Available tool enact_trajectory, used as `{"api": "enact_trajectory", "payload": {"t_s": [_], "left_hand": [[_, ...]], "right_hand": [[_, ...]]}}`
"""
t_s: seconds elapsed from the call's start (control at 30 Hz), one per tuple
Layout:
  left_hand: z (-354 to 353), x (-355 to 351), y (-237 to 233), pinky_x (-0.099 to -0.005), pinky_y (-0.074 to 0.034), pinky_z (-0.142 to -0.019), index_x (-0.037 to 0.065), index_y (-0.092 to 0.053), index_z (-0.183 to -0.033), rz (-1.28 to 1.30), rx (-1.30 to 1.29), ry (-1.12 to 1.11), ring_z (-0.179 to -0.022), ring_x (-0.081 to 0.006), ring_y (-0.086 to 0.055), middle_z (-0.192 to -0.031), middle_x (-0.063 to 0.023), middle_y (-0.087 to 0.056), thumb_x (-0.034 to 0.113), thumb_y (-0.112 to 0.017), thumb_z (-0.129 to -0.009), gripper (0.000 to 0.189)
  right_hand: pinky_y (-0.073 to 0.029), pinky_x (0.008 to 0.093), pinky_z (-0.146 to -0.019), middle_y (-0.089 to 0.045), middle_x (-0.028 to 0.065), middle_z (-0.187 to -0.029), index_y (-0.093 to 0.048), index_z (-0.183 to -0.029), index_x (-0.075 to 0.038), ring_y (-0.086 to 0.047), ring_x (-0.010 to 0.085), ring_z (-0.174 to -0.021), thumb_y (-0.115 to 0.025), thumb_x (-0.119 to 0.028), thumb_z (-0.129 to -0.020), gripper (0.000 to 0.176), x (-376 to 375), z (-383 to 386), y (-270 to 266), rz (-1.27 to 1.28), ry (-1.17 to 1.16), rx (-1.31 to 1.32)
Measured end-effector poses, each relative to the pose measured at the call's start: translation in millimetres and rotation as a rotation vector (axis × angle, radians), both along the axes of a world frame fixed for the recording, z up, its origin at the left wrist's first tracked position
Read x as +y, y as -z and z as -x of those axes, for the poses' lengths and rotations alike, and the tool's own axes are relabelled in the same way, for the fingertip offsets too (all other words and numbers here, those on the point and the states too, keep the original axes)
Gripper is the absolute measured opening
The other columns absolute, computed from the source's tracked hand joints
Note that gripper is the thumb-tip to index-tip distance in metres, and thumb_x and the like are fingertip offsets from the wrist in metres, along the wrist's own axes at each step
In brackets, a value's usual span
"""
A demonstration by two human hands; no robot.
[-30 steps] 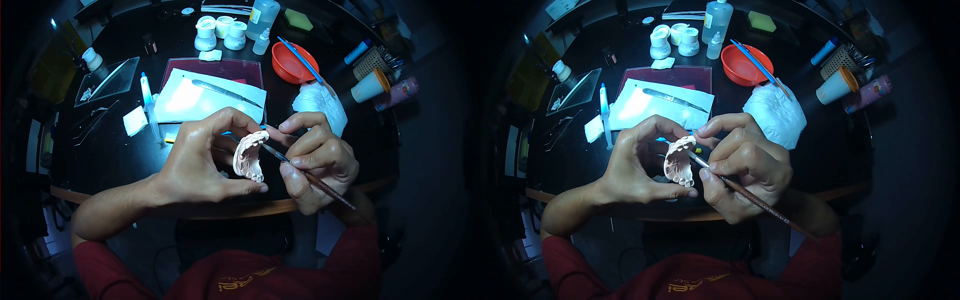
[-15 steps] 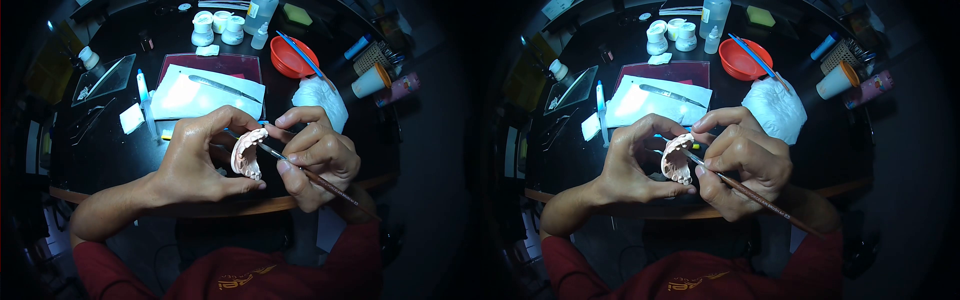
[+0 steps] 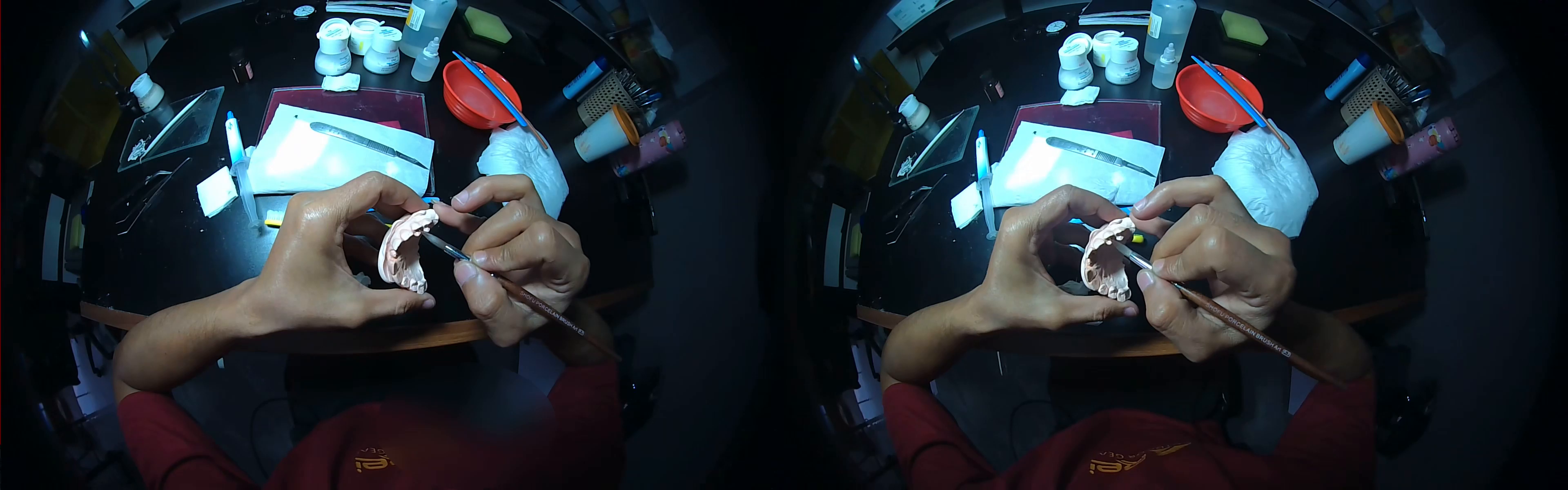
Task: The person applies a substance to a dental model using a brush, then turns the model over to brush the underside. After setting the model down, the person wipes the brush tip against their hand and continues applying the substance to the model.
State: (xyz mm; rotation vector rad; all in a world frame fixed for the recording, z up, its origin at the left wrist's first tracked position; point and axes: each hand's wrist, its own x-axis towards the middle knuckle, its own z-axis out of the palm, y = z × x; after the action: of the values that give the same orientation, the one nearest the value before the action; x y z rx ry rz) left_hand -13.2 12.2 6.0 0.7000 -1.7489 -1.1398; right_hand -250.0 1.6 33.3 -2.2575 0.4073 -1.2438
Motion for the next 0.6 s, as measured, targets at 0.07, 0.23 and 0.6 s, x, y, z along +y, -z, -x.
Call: {"api": "enact_trajectory", "payload": {"t_s": [0.07,0.23,0.6], "left_hand": [[-0.9,0.1,-0.6,-0.0298,-0.065,-0.073,-0.005,-0.062,-0.121,-0.014,-0.009,0.003,-0.088,-0.0174,-0.077,-0.104,-0.0136,-0.074,0.011,-0.1,-0.07,0.066],[-0.7,0.9,-2.0,-0.0308,-0.066,-0.074,-0.005,-0.061,-0.121,-0.034,-0.006,0.006,-0.09,-0.0184,-0.077,-0.106,-0.0142,-0.073,0.012,-0.1,-0.07,0.066],[-1.5,1.6,-10.1,-0.0255,-0.063,-0.074,-0.005,-0.062,-0.121,-0.248,0.018,0.055,-0.091,-0.0136,-0.074,-0.104,-0.0102,-0.071,0.015,-0.101,-0.07,0.067]], "right_hand": [[-0.067,0.0484,-0.092,-0.066,0.0125,-0.084,-0.06,-0.098,-0.002,-0.064,0.0334,-0.108,-0.068,0.011,-0.081,0.023,0.1,-1.3,-0.5,0.013,0.002,0.017],[-0.067,0.0485,-0.092,-0.066,0.0126,-0.083,-0.06,-0.098,-0.002,-0.064,0.0334,-0.108,-0.068,0.011,-0.081,0.023,0.2,-1.6,-0.8,0.016,0.004,0.015],[-0.066,0.0491,-0.096,-0.062,0.0135,-0.085,-0.058,-0.098,0.0,-0.063,0.0319,-0.112,-0.063,0.014,-0.084,0.02,-0.4,1.3,1.9,-0.024,-0.01,-0.006]]}}
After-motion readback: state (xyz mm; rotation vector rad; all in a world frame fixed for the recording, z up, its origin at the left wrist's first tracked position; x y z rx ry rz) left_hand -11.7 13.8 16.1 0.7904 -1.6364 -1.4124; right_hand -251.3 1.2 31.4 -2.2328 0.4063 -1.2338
